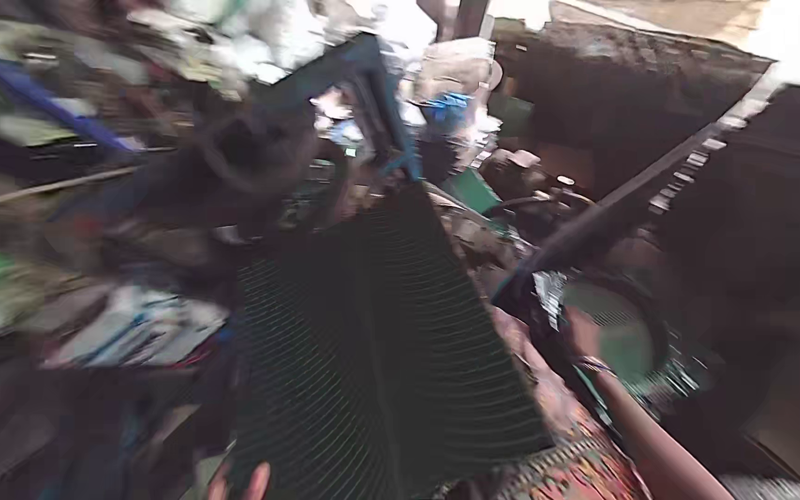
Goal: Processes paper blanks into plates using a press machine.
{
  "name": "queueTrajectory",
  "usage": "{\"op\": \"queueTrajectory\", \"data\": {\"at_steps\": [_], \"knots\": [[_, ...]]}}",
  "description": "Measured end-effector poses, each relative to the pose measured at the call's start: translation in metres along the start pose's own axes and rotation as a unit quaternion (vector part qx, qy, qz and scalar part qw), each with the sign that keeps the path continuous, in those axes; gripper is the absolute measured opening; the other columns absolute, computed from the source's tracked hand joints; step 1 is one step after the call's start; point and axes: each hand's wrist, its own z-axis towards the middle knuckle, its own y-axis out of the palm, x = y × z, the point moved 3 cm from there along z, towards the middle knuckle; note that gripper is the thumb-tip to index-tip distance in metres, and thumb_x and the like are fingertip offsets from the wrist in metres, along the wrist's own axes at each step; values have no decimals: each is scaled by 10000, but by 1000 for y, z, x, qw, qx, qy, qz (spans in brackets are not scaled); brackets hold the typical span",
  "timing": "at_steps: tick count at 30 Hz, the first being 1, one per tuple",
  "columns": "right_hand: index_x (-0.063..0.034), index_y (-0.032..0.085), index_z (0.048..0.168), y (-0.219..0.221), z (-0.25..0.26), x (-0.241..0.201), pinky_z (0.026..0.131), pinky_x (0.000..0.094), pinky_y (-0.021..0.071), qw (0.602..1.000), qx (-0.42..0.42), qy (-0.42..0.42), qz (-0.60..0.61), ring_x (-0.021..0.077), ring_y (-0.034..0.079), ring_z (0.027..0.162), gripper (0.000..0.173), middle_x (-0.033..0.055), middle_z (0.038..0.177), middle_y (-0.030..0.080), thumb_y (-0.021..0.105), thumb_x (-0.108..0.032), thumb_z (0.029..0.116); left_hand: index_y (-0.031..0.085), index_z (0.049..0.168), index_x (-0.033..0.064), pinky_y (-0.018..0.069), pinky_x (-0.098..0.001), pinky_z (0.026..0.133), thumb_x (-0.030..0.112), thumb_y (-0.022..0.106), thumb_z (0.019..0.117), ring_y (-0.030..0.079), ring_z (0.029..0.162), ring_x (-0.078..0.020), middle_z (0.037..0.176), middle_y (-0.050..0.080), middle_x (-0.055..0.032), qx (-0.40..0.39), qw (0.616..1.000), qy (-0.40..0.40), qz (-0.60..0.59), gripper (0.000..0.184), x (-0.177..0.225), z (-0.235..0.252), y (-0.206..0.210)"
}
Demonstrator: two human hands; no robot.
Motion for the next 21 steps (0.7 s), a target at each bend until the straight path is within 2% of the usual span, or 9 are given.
{"op": "queueTrajectory", "data": {"at_steps": [1, 3, 5, 8, 10, 12, 15, 17, 21], "knots": [[51, 648, 1281, -15, 5, -16, 1020, 698, 433, 998, 41, -30, 34, 532, 573, 1237, 372, 338, 1282, 623, 610, -140, 965, 334, 1453, -78, 541, -236, 983, 57, 519, 988, 628, 1118, 4, 1295, 604, -11, 3, 1000, 4, 14, 519, -1, 16, -8], [88, 641, 1271, -39, 11, -29, 1023, 697, 406, 978, 127, -113, 118, 570, 559, 1209, 347, 369, 1241, 618, 558, -65, 971, 386, 1467, -63, 560, -263, 940, 78, 546, 963, 641, 1098, -54, 1314, 599, -93, 71, 997, -7, 23, 547, 6, 58, -7], [100, 661, 1210, -61, 13, -39, 1017, 660, 429, 954, 192, -182, 143, 554, 591, 1142, 324, 352, 1166, 648, 525, -73, 973, 429, 1476, -35, 549, -358, 966, 101, 574, 975, 630, 1153, -171, 1367, 581, -176, 99, 995, -16, 27, 539, 10, 121, -4], [96, 680, 1178, -91, 2, -64, 996, 627, 451, 936, 228, -221, 151, 526, 612, 1105, 321, 323, 1133, 667, 500, -51, 956, 368, 1547, 26, 533, -483, 946, 157, 614, 1012, 578, 1225, -320, 1475, 486, -243, 96, 993, -46, 53, 604, 10, 234, 7], [89, 691, 1162, -107, -6, -83, 976, 590, 479, 923, 248, -244, 165, 482, 633, 1080, 312, 298, 1114, 682, 493, -41, 959, 425, 1518, 22, 516, -460, 845, 198, 680, 992, 590, 1079, -336, 1389, 526, -275, 121, 982, -50, 132, 610, 4, 305, 15], [87, 693, 1155, -120, -12, -99, 966, 549, 503, 910, 262, -270, 176, 449, 645, 1070, 302, 287, 1116, 685, 493, -44, 969, 468, 1497, 16, 458, -540, 1034, 251, 723, 968, 554, 1263, -404, 1440, 517, -290, 124, 970, -65, 198, 633, -6, 356, 21], [92, 699, 1134, -134, -19, -127, 939, 496, 527, 893, 278, -299, 191, 417, 657, 1053, 308, 279, 1115, 692, 486, -70, 982, 527, 1461, 16, 365, -548, 1144, 318, 759, 934, 484, 1381, -397, 1450, 535, -266, 115, 955, -61, 268, 650, -3, 387, 30], [96, 702, 1117, -141, -18, -147, 895, 480, 555, 886, 280, -312, 197, 407, 668, 1025, 313, 282, 1106, 687, 486, -77, 970, 527, 1441, -22, 347, -531, 1163, 260, 766, 930, 468, 1393, -390, 1455, 523, -276, 110, 960, -49, 252, 630, -1, 384, 32], [74, 702, 1125, -146, 7, -186, 893, 453, 553, 863, 294, -345, 221, 358, 664, 1034, 347, 249, 1110, 692, 482, -159, 993, 511, 1457, -16, 437, -528, 1075, 241, 731, 959, 535, 1314, -384, 1448, 530, -266, 95, 964, -37, 244, 602, 1, 365, 21]]}}
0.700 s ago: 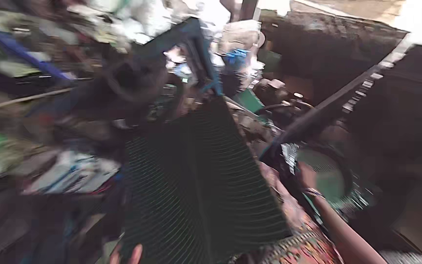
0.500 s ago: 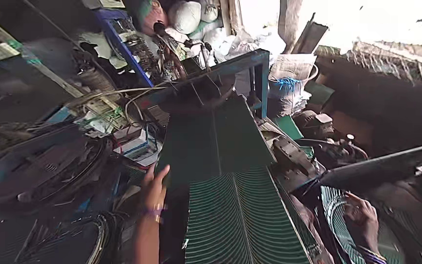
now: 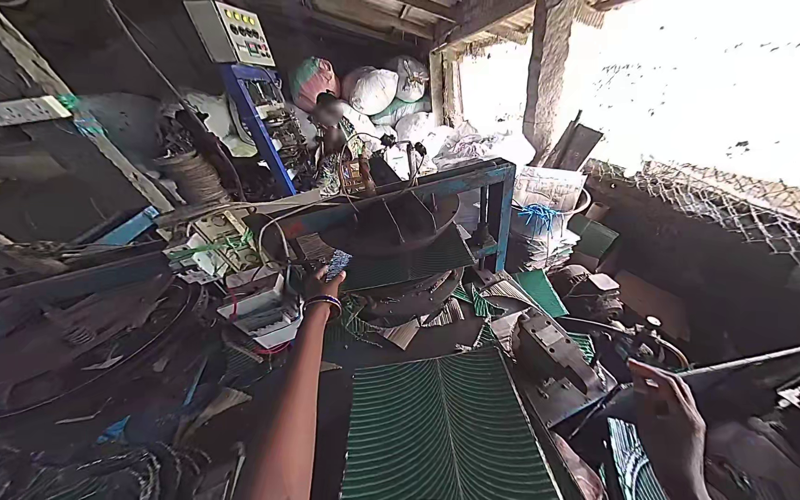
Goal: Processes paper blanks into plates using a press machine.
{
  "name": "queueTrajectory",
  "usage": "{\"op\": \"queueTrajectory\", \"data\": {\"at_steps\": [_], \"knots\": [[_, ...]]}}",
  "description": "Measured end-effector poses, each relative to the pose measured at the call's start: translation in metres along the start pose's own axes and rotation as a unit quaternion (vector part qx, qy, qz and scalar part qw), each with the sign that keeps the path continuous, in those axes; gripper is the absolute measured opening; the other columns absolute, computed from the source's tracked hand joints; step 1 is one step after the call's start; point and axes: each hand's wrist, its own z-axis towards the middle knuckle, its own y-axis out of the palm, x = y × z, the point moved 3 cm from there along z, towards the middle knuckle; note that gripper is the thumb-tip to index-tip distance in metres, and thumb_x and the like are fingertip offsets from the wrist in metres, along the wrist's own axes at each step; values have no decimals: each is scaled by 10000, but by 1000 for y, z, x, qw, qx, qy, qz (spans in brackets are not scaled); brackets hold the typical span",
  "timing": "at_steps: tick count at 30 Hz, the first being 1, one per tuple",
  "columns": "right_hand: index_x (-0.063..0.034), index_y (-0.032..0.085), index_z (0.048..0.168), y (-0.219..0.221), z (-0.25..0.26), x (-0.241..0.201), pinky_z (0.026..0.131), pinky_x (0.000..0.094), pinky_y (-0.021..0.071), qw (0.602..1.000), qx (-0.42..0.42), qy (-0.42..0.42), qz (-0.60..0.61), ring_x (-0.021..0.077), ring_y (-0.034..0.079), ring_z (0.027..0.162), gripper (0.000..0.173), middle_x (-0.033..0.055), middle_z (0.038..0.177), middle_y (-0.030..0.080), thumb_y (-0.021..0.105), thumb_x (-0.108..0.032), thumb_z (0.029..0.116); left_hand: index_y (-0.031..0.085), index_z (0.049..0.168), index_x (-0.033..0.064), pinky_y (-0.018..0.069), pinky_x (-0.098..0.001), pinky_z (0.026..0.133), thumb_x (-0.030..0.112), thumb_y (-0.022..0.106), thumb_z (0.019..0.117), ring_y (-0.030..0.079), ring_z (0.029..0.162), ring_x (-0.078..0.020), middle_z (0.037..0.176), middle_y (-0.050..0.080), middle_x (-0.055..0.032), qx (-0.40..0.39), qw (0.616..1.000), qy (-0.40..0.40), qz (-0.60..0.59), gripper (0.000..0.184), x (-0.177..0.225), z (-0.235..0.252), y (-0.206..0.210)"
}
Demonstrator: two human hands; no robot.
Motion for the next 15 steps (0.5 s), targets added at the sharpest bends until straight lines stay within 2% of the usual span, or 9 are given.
{"op": "queueTrajectory", "data": {"at_steps": [2, 5, 7, 9, 10, 11, 13, 14, 15], "knots": [[52, 693, 1171, 19, 23, -6, 918, 497, 549, 1000, -8, -4, 2, 385, 651, 1076, 339, 244, 1153, 675, 500, -175, 1009, 505, 1461, -16, 450, -520, 1058, 234, 724, 964, 551, 1293, -375, 1450, 530, -259, 1, 1000, -1, -12, 598, -3, -3, -4], [46, 698, 1177, 49, 55, -10, 965, 603, 486, 999, -33, 11, -18, 473, 611, 1141, 298, 284, 1176, 658, 530, -113, 988, 497, 1467, -10, 448, -513, 1056, 239, 734, 958, 540, 1302, -370, 1477, 503, -254, -1, 1000, -11, -29, 615, -2, -3, -4], [44, 704, 1161, 70, 70, -8, 937, 614, 500, 997, -62, 29, -48, 488, 617, 1127, 273, 292, 1158, 661, 516, -69, 999, 450, 1500, -10, 466, -523, 1032, 345, 694, 983, 550, 1286, -382, 1497, 476, -266, -4, 999, -28, -40, 673, 0, -5, -6], [43, 704, 1150, 90, 80, -5, 906, 639, 502, 990, -81, 52, -99, 496, 643, 1096, 254, 299, 1143, 673, 503, -24, 1009, 388, 1529, 12, 532, -501, 876, 492, 581, 1022, 622, 1087, -359, 1429, 505, -277, 11, 995, -61, -77, 725, 1, -22, -10], [36, 709, 1135, 100, 83, -2, 840, 643, 525, 987, -78, 42, -134, 490, 681, 1041, 244, 292, 1124, 693, 512, -17, 1001, 377, 1532, 30, 531, -487, 808, 531, 512, 1041, 625, 990, -339, 1381, 528, -270, 19, 991, -78, -107, 714, -1, -39, -12], [29, 704, 1147, 112, 87, 4, 828, 631, 542, 983, -92, 21, -159, 472, 696, 1023, 245, 280, 1128, 698, 518, -21, 995, 382, 1532, 52, 522, -467, 754, 547, 441, 1061, 615, 918, -309, 1343, 547, -246, 23, 988, -87, -129, 686, -8, -60, -13], [24, 704, 1153, 137, 92, 7, 835, 612, 550, 971, -150, -10, -184, 448, 703, 1022, 253, 259, 1118, 708, 534, -23, 972, 405, 1505, 40, 502, -420, 669, 489, 357, 1099, 600, 818, -256, 1256, 588, -209, -5, 989, -69, -130, 607, -33, -111, -2], [26, 703, 1159, 143, 93, 4, 870, 607, 538, 965, -178, -4, -190, 442, 695, 1051, 259, 254, 1130, 709, 534, -22, 969, 448, 1458, -8, 516, -404, 649, 397, 378, 1111, 616, 801, -248, 1222, 607, -218, -33, 993, -31, -111, 538, -50, -136, 10], [27, 705, 1154, 144, 96, 4, 856, 610, 541, 963, -189, -1, -192, 442, 696, 1052, 259, 253, 1125, 711, 536, -13, 961, 506, 1391, -68, 544, -408, 696, 269, 446, 1094, 643, 856, -264, 1210, 620, -244, -65, 993, 23, -91, 453, -67, -162, 28]]}}
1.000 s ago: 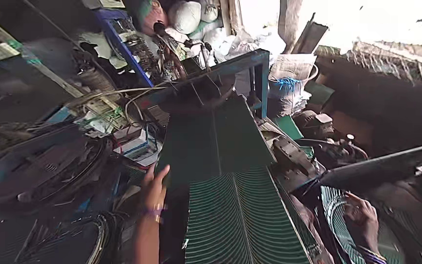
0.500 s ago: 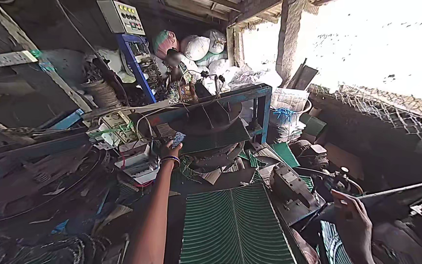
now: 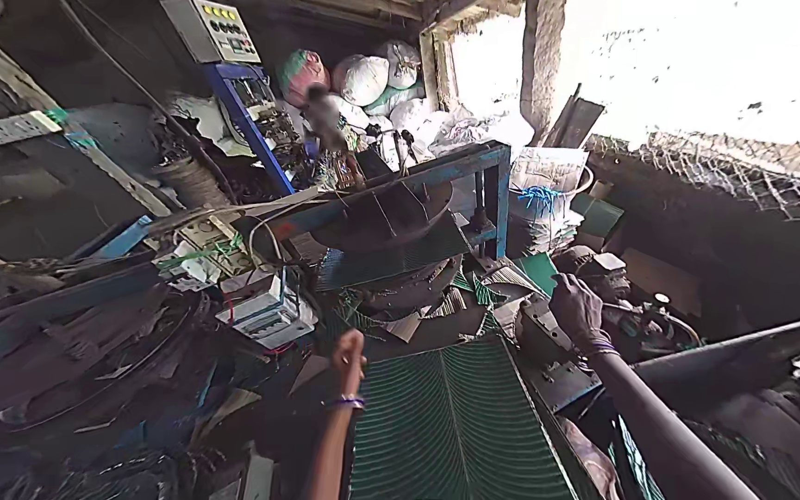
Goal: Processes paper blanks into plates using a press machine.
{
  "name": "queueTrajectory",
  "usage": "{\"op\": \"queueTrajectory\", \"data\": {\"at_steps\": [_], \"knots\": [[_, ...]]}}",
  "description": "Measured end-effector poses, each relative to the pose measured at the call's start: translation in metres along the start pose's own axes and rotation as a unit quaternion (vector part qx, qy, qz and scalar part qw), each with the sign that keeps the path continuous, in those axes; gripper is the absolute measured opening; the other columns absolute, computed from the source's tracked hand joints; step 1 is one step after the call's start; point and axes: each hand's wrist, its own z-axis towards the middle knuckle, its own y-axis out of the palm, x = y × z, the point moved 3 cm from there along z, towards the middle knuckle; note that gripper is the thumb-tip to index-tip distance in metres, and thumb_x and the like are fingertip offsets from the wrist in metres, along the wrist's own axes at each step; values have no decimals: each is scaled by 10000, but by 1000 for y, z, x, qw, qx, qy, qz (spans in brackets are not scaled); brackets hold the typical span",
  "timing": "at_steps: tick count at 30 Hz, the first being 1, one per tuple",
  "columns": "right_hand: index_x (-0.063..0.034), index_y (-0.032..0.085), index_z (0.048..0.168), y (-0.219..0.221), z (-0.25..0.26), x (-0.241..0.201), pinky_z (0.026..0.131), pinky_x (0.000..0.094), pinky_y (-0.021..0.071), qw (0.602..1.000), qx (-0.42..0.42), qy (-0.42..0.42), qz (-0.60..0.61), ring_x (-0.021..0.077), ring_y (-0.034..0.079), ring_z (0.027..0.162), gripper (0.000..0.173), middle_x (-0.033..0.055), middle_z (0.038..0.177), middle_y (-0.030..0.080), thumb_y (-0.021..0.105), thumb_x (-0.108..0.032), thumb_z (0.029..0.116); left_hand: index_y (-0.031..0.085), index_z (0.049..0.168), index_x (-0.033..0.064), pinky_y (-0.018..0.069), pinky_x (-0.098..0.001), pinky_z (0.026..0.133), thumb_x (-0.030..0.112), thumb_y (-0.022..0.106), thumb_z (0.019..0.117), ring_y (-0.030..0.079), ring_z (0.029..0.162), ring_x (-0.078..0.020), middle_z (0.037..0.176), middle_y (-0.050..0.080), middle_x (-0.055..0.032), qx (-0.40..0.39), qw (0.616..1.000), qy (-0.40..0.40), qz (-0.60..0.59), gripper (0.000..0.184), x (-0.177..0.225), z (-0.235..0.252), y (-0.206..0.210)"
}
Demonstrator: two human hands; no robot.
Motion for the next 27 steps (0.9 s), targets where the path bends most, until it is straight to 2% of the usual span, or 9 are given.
{"op": "queueTrajectory", "data": {"at_steps": [3, 6, 12, 13, 15, 16, 17, 22, 27], "knots": [[12, 707, 1132, 0, 0, 4, 823, 609, 542, 999, -28, 9, -13, 432, 697, 1036, 237, 238, 1110, 711, 548, -23, 960, 658, 1306, 12, 431, -525, 1105, 277, 647, 973, 538, 1302, -373, 1398, 575, -212, -128, 969, 106, 184, 426, -50, -66, 54], [14, 708, 1122, 0, -2, 0, 815, 613, 540, 999, -34, 14, -15, 431, 700, 1029, 226, 235, 1112, 714, 559, -1, 952, 587, 1441, 191, 328, -618, 1135, 488, 602, 962, 396, 1440, -402, 1577, 440, -119, -169, 908, 145, 356, 564, -68, -91, 73], [29, 726, 1049, -4, -8, -5, 772, 624, 551, 999, 52, -9, -1, 450, 717, 952, 218, 256, 1037, 726, 529, -17, 967, 591, 1435, 200, 332, -582, 1141, 512, 592, 950, 416, 1424, -362, 1569, 449, -98, -158, 911, 133, 357, 576, -74, -86, 76], [46, 728, 1074, -25, -11, -21, 833, 609, 543, 1000, 21, 14, -1, 448, 710, 1004, 261, 271, 1069, 724, 492, -23, 987, 589, 1437, 207, 331, -574, 1143, 519, 588, 950, 418, 1424, -355, 1572, 448, -91, -159, 909, 129, 363, 579, -73, -86, 76], [16, 515, 1457, -83, -5, -54, 1148, 515, 367, 955, -278, 99, -24, 375, 487, 1413, 428, 238, 1493, 529, 312, -85, 1094, 582, 1445, 225, 327, -566, 1148, 538, 578, 953, 416, 1431, -341, 1582, 440, -73, -163, 905, 119, 373, 584, -69, -87, 75], [10, 547, 1432, -72, -6, -46, 1130, 522, 388, 966, -242, 81, -33, 385, 522, 1379, 430, 238, 1458, 563, 310, -99, 1090, 582, 1445, 228, 325, -566, 1148, 543, 575, 952, 414, 1432, -339, 1583, 438, -70, -162, 905, 119, 374, 585, -70, -87, 75], [7, 726, 1167, -28, -11, -23, 950, 559, 515, 999, -19, 29, -37, 412, 694, 1107, 380, 240, 1166, 723, 395, -98, 1011, 584, 1443, 227, 326, -567, 1147, 546, 575, 950, 414, 1429, -340, 1581, 440, -72, -159, 907, 122, 371, 587, -71, -88, 75], [-12, 722, 1107, -2, -6, 7, 815, 638, 540, 1000, -3, 17, 7, 441, 694, 1057, 230, 234, 1130, 716, 531, -39, 983, 581, 1445, 241, 310, -566, 1157, 553, 580, 945, 400, 1438, -335, 1585, 434, -66, -161, 908, 116, 370, 590, -73, -87, 76], [38, 709, 1128, -32, -35, 28, 1017, 655, 441, 977, 153, 107, 100, 511, 558, 1250, 225, 307, 1232, 645, 548, -24, 983, 572, 1454, 240, 324, -561, 1152, 540, 596, 943, 391, 1446, -336, 1588, 429, -60, -168, 908, 100, 370, 594, -68, -85, 76]]}}
